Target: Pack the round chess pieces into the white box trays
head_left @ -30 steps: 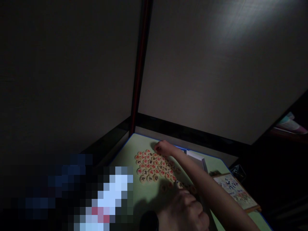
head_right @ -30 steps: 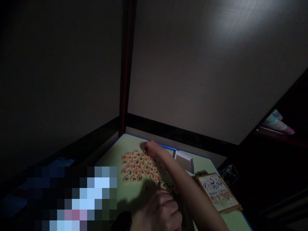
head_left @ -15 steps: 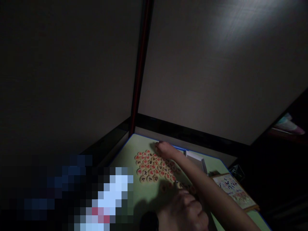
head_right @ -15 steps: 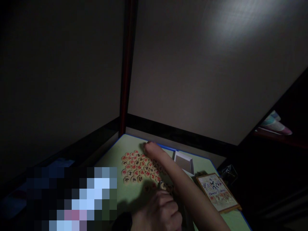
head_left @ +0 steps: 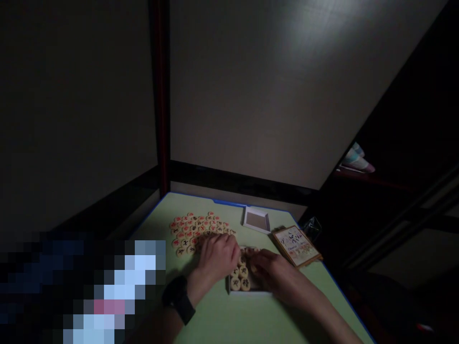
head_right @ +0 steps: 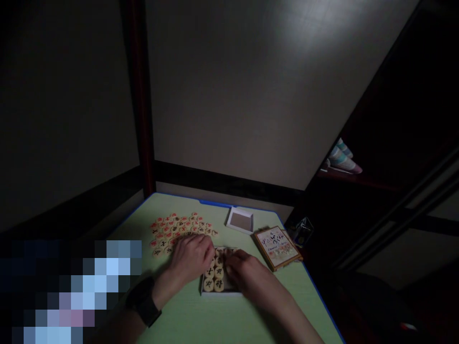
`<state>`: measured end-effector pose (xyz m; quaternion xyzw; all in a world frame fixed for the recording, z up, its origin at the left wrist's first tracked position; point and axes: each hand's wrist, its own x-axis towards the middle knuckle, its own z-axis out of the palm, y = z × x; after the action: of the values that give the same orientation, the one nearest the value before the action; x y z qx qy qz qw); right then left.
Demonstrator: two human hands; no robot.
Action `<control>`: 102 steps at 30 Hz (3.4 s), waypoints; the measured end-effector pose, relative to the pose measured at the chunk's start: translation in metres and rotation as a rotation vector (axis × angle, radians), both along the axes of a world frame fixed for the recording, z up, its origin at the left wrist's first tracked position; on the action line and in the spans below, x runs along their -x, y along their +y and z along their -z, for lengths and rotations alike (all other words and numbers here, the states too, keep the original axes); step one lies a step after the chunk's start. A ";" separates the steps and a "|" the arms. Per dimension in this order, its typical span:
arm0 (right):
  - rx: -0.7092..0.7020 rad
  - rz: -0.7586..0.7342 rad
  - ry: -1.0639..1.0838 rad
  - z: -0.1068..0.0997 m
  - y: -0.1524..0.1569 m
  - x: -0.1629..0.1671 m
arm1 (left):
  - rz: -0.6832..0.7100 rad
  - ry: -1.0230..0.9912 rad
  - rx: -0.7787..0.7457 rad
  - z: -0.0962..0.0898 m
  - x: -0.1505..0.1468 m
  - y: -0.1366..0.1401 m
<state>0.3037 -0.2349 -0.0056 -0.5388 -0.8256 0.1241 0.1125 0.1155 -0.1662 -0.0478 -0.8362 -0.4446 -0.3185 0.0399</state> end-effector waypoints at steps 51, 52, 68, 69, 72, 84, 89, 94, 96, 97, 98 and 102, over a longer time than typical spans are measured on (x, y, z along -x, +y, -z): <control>-0.251 0.207 0.309 0.026 0.004 -0.006 | 0.029 0.189 0.234 -0.013 0.001 -0.009; -0.279 0.234 0.330 0.023 0.005 -0.011 | 0.044 0.177 0.236 -0.013 0.001 -0.010; -0.336 0.032 0.254 -0.013 0.071 0.015 | 0.377 0.158 0.183 -0.002 -0.011 -0.031; -0.320 -0.008 0.219 -0.017 0.083 0.023 | 0.374 0.175 0.201 -0.003 -0.011 -0.031; -0.242 -0.097 0.087 -0.024 0.119 0.051 | 0.365 0.201 0.233 -0.004 -0.011 -0.031; -0.155 -0.178 -0.143 -0.037 0.193 0.074 | 0.408 0.178 0.201 0.001 -0.013 -0.029; -0.164 -0.162 -0.161 -0.042 0.180 0.051 | 0.538 0.208 0.091 0.002 -0.015 -0.037; -0.162 -0.154 -0.177 -0.038 0.166 0.033 | 0.626 0.226 -0.056 0.007 -0.022 -0.057; -0.157 -0.153 -0.181 -0.036 0.161 0.027 | 0.611 0.220 -0.070 0.009 -0.023 -0.063; -0.154 -0.155 -0.183 -0.036 0.159 0.024 | 0.619 0.227 -0.067 0.010 -0.023 -0.064; -0.149 -0.158 -0.183 -0.034 0.157 0.021 | 0.641 0.238 -0.062 0.011 -0.023 -0.065; -0.122 -0.159 -0.189 -0.027 0.153 0.009 | 0.636 0.202 -0.064 0.017 -0.022 -0.062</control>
<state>0.2950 -0.0819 0.0217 -0.4732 -0.8786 0.0310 0.0566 0.1372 -0.2280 -0.0649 -0.9588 -0.1450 -0.2441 0.0087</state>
